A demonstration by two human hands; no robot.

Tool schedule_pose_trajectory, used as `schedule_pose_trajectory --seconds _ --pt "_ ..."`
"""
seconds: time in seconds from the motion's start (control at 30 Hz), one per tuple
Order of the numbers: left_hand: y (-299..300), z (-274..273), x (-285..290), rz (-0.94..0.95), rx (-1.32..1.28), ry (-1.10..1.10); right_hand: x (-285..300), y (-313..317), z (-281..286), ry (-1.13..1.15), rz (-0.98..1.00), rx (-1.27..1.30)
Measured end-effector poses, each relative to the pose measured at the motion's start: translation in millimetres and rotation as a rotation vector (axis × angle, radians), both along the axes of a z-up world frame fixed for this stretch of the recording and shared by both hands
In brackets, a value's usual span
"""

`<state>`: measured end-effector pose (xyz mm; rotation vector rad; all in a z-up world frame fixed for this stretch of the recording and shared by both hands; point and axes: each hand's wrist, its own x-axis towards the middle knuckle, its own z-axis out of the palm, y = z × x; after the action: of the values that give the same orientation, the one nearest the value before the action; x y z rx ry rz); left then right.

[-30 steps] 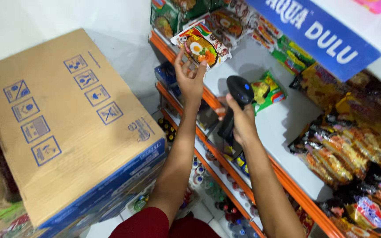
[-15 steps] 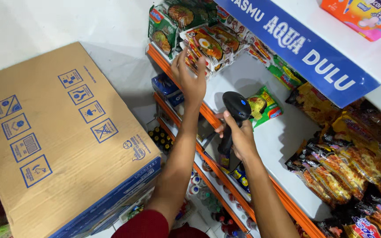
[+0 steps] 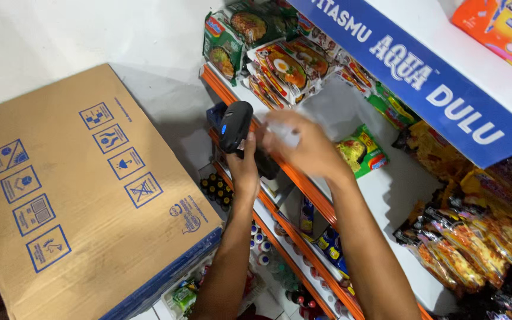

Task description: The person uses a handheld scanner to scan the barcodes of various retail items, including green packaged sanitary products and multiple flavors of instant noodles, placing the scanned items into a white plastic basket and a cardboard box.

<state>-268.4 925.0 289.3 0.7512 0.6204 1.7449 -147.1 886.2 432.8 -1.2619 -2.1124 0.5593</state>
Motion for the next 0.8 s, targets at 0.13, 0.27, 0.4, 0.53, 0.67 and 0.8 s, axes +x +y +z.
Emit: schedule_pose_trajectory --seconds 0.13,0.27,0.4,0.53,0.67,0.8 --pt "20 7 2 -0.07 -0.041 0.134 7 62 6 -0.129 -0.456 0.347" --pt "35 7 1 -0.254 -0.118 0.055 28 101 -11 -0.192 -0.438 0.471" --pt "39 17 -2 -0.336 -0.255 0.08 53 121 -25 -0.165 -0.509 0.361" --pt "35 23 -1 -0.326 -0.255 0.122 51 132 -22 -0.278 -0.551 0.468" --pt "44 13 4 -0.331 -0.194 0.042 40 128 -24 -0.305 -0.659 0.418" --pt "46 12 4 -0.346 -0.241 0.067 43 129 -30 -0.387 -0.661 0.457"
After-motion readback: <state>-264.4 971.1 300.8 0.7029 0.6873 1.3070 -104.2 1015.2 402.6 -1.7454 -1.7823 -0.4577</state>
